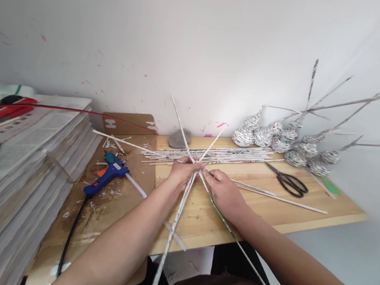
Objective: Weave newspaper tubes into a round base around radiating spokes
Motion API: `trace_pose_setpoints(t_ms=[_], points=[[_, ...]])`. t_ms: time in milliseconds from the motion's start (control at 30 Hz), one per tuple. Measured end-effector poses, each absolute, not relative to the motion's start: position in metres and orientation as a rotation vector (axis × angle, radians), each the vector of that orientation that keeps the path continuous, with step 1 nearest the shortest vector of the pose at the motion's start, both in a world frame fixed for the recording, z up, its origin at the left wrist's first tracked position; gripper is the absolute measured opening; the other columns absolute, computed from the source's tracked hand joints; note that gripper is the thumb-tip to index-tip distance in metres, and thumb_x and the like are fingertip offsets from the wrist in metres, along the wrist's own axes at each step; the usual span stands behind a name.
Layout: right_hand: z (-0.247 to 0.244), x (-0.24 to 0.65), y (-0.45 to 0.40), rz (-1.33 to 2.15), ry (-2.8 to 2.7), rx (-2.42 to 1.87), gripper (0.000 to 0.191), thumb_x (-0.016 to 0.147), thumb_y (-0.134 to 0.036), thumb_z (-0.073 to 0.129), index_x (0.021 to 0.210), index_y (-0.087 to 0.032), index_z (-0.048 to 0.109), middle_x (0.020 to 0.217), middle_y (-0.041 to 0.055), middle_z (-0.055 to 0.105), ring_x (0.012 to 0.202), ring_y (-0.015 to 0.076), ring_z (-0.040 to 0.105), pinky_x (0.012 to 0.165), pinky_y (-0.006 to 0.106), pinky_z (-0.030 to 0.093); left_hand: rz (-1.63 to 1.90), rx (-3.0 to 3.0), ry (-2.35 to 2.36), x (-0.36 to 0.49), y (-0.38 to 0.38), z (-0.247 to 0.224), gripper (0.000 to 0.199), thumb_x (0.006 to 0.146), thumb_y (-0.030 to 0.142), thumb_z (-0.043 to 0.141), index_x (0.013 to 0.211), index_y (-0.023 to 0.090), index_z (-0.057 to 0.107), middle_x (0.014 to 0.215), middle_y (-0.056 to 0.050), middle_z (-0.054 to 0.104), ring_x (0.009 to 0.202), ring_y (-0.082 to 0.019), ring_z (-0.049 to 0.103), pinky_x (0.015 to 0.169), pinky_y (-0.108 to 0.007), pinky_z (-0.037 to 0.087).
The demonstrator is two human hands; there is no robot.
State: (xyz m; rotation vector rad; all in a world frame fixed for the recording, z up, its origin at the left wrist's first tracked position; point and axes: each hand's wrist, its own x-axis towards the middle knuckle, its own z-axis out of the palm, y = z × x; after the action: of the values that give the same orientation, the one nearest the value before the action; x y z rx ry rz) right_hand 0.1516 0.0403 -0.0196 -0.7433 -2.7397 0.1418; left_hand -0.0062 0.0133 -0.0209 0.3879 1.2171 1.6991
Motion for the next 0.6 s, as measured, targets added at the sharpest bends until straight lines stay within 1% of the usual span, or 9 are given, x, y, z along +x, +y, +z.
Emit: trace_pose_setpoints(t_ms=[100, 200, 300, 400, 533, 600], points=[[-0.017, 0.155, 0.04, 0.207, -2.698, -0.71, 0.047, 0.099, -0.018, 0.033, 0.143, -0.017, 0.047, 0.117, 0.0137, 0.06, 0.101, 0.0212, 0.057, 0.091, 0.033, 0.045, 1.718, 0.401, 1.2, -0.006, 0.013, -0.019, 0.037, 0.043, 0.013, 0.088, 0.074, 0.013, 0.067, 0.062, 0.0, 0.066, 0.053, -0.012, 0.06, 0.052, -0.023, 0.048], [-0.01, 0.158, 0.038, 0.33, -2.605, -0.717, 0.046, 0.095, -0.015, 0.038, 0.138, -0.02, 0.053, 0.111, 0.0111, 0.063, 0.096, 0.0192, 0.06, 0.088, 0.031, 0.046, 1.703, 0.419, 1.161, -0.008, 0.012, -0.016, 0.038, 0.042, 0.012, 0.088, 0.075, 0.013, 0.068, 0.062, 0.0, 0.067, 0.054, -0.012, 0.06, 0.054, -0.023, 0.049], [-0.001, 0.159, 0.034, 0.468, -2.49, -0.791, 0.041, 0.092, -0.017, 0.047, 0.13, -0.021, 0.059, 0.1, 0.0077, 0.067, 0.088, 0.0184, 0.062, 0.082, 0.03, 0.047, 1.709, 0.41, 1.119, -0.008, 0.011, -0.013, 0.041, 0.041, 0.011, 0.089, 0.077, 0.014, 0.068, 0.061, 0.0, 0.067, 0.053, -0.011, 0.06, 0.056, -0.023, 0.049], [0.004, 0.158, 0.034, 0.503, -2.437, -0.853, 0.038, 0.089, -0.018, 0.05, 0.126, -0.019, 0.061, 0.097, 0.0069, 0.069, 0.083, 0.0178, 0.062, 0.078, 0.029, 0.046, 1.723, 0.4, 1.073, -0.007, 0.01, -0.012, 0.042, 0.042, 0.011, 0.089, 0.078, 0.014, 0.068, 0.064, 0.0, 0.068, 0.055, -0.012, 0.061, 0.058, -0.024, 0.05], [0.008, 0.155, 0.041, 0.47, -2.511, -0.902, 0.032, 0.089, -0.022, 0.052, 0.117, -0.018, 0.067, 0.092, 0.0056, 0.072, 0.079, 0.0172, 0.062, 0.074, 0.027, 0.044, 1.703, 0.422, 1.09, -0.007, 0.01, -0.013, 0.039, 0.043, 0.012, 0.089, 0.077, 0.014, 0.069, 0.062, 0.001, 0.066, 0.051, -0.009, 0.057, 0.052, -0.021, 0.046], [0.009, 0.154, 0.046, 0.461, -2.545, -0.921, 0.03, 0.09, -0.026, 0.052, 0.113, -0.019, 0.07, 0.091, 0.0049, 0.073, 0.076, 0.0167, 0.062, 0.072, 0.026, 0.043, 1.697, 0.432, 1.111, -0.007, 0.01, -0.014, 0.037, 0.044, 0.012, 0.089, 0.075, 0.013, 0.069, 0.061, 0.001, 0.065, 0.051, -0.009, 0.056, 0.051, -0.021, 0.045]])
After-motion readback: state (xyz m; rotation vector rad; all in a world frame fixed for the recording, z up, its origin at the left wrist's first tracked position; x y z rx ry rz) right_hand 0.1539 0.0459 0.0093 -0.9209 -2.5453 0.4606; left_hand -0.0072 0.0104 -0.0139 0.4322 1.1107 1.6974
